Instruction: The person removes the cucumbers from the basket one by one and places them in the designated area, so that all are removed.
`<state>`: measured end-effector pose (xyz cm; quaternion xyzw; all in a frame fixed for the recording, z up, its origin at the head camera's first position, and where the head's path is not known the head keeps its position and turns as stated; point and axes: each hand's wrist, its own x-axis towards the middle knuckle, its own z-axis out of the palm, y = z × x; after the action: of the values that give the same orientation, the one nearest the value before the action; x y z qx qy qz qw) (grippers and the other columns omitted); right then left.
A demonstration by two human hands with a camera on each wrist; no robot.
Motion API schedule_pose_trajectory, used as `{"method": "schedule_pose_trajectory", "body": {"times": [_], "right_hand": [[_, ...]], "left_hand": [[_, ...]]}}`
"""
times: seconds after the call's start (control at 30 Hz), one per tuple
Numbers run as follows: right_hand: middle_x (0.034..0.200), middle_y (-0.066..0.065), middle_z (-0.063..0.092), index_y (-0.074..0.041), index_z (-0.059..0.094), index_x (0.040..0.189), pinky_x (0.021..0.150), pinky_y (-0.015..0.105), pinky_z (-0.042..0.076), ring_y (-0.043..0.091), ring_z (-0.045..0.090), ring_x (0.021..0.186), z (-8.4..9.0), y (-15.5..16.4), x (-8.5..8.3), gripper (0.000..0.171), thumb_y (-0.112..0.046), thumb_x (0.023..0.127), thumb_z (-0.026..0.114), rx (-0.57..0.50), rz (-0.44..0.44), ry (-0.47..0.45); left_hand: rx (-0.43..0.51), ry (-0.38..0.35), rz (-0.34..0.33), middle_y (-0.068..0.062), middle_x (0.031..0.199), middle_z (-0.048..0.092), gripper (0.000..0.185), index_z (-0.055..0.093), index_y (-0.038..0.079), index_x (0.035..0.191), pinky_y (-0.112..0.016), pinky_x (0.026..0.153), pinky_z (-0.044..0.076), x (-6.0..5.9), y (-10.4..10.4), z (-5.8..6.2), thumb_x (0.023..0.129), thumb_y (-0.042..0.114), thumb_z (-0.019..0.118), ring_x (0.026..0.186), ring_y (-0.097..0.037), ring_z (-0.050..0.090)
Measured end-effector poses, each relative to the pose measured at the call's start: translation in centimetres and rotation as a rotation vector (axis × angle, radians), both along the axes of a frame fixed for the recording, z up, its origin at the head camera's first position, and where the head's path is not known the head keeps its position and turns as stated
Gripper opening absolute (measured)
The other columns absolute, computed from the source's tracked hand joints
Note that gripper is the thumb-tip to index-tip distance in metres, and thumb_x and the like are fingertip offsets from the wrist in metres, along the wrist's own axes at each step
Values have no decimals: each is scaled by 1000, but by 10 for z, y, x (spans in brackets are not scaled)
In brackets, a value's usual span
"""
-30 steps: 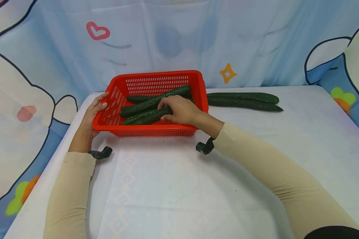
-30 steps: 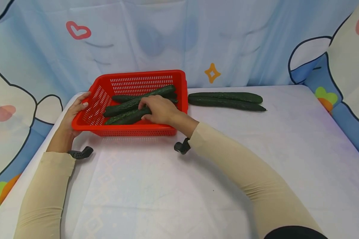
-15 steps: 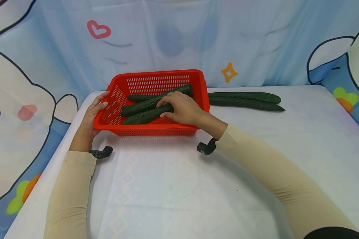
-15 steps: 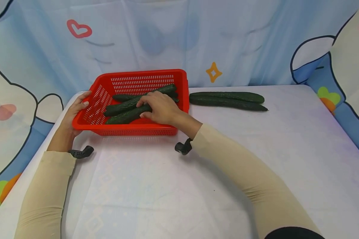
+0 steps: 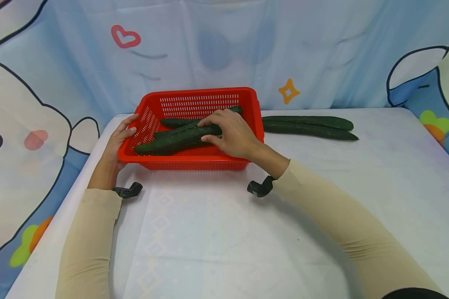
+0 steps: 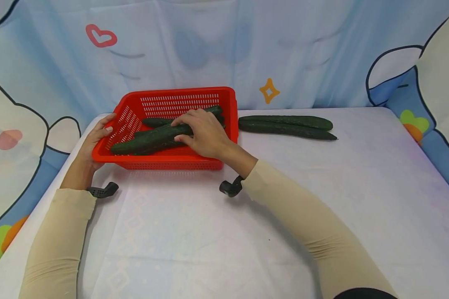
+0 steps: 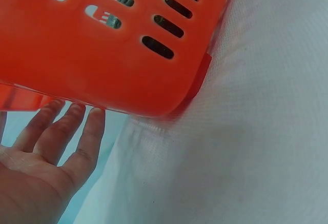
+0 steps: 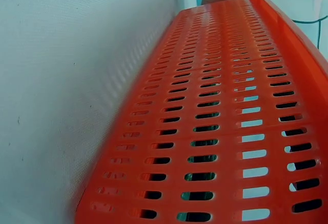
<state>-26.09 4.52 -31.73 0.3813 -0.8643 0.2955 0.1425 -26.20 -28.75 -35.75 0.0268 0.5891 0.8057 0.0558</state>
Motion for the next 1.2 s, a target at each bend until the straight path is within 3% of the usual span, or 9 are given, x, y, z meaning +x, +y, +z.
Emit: {"method": "schedule_pose_trajectory", "body": {"times": [0.3, 0.47, 0.63, 0.97, 1.2], "right_hand": [[108, -3, 61, -20, 63, 111, 97, 38, 37, 13, 52, 104, -1, 5, 1, 34, -32, 81, 69, -85, -38, 46], [108, -3, 62, -18, 63, 112, 96, 35, 38, 13, 51, 104, 0, 7, 0, 35, -30, 81, 70, -139, -46, 62], [109, -1, 61, -16, 62, 114, 96, 34, 39, 14, 52, 104, 2, 8, 0, 36, -30, 82, 69, -188, -54, 75], [109, -1, 62, -17, 62, 114, 98, 35, 40, 14, 53, 104, 4, 14, 3, 36, -31, 82, 68, -265, -84, 78], [108, -2, 62, -17, 62, 114, 88, 33, 42, 12, 52, 101, 7, 28, 16, 36, -33, 82, 68, -277, -86, 78]], "left_hand": [[-35, 19, -20, -7, 146, 26, 50, 35, 29, 140, -28, 80, 55, -2, 4, -3, 94, 18, 50, 132, -28, 29], [-71, 25, -9, -7, 147, 24, 52, 34, 30, 141, -31, 83, 53, -4, 4, -4, 93, 20, 52, 125, -22, 38], [-44, 33, -29, -6, 145, 28, 53, 34, 28, 141, -32, 85, 52, -4, 4, -4, 92, 20, 54, 118, -19, 45], [-58, -29, 28, 2, 135, 40, 52, 36, 29, 139, -31, 86, 52, -1, 4, 0, 91, 22, 55, 126, -24, 38], [-55, -4, 16, 1, 137, 37, 53, 34, 28, 141, -31, 84, 53, 2, 1, 2, 92, 20, 54, 121, -21, 42]]}}
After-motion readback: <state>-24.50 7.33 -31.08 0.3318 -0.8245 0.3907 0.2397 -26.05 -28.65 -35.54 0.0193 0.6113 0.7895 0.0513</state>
